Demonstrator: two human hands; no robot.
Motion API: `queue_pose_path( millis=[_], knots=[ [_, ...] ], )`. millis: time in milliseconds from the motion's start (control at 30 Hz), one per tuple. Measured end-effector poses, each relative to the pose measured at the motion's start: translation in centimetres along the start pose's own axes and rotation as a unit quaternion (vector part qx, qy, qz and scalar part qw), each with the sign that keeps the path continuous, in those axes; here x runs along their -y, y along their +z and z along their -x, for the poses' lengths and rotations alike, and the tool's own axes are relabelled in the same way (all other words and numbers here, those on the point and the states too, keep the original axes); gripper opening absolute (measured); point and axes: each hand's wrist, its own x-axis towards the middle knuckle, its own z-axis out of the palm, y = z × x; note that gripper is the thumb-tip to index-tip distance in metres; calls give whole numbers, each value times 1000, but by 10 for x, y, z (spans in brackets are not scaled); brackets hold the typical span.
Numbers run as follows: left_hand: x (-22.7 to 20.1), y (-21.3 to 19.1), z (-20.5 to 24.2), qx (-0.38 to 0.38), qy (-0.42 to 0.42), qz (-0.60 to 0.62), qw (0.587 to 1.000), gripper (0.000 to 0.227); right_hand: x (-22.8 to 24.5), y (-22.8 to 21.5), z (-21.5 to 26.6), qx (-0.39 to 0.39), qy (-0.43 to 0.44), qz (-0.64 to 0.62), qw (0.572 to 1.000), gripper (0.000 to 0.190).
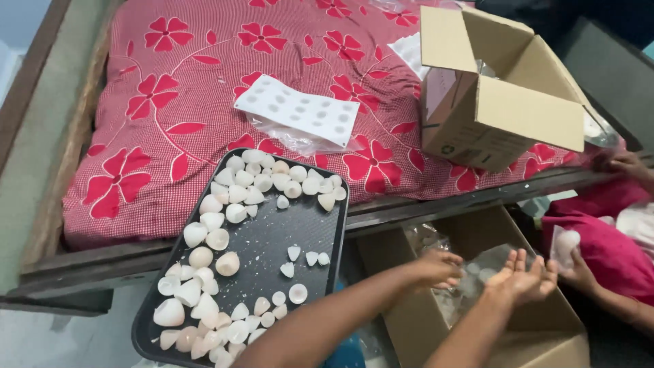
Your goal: The person sits on the floor and packs white shell-shaped items one at a time from a black tray into small clear plastic bags, seals each bag, and places the filled bags into a cardboard box beside them. Other workers pack similar bags nearby.
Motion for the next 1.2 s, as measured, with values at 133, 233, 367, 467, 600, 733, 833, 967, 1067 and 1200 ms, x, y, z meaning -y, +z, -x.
queue_pose_path(
  millis=[133, 233, 367, 467, 600, 733, 833, 967, 1067, 1200],
  knots=[
    [-48, -60, 110, -38, 168, -184, 968, 49, -115, 137, 116, -28, -148, -68, 986, 30],
    [-115, -111, 224, -162, 206, -259, 930, 40, -175, 305, 256, -40, -222, -101, 969, 33],
    [-123, -213, 376, -444, 187, -422, 768, 52, -205, 422, 324, 139, -116, 109, 977, 30],
    [-54, -333, 444, -530, 161, -521, 650, 60, -230, 490, 346, 244, -158, 343, 893, 24],
    [45, -415, 478, -480, 21, -289, 828, 67, -298, 544, 320, 264, -357, 474, 761, 13],
    [5, -343, 499, -438, 6, -294, 850, 54, -298, 574, 338, 224, -340, 559, 722, 16],
    [-14, -320, 509, -420, -13, -326, 847, 64, -297, 581, 337, 204, -292, 665, 657, 22],
    [-9, -296, 513, -386, -53, -398, 830, 80, -297, 571, 323, 230, -254, 689, 639, 36],
    [-1, -269, 509, -370, -97, -389, 838, 83, -291, 568, 318, 235, -278, 649, 668, 38],
    [-25, -230, 514, -324, -234, -363, 841, 95, -281, 569, 295, 259, -372, 521, 723, 31]
  ],
)
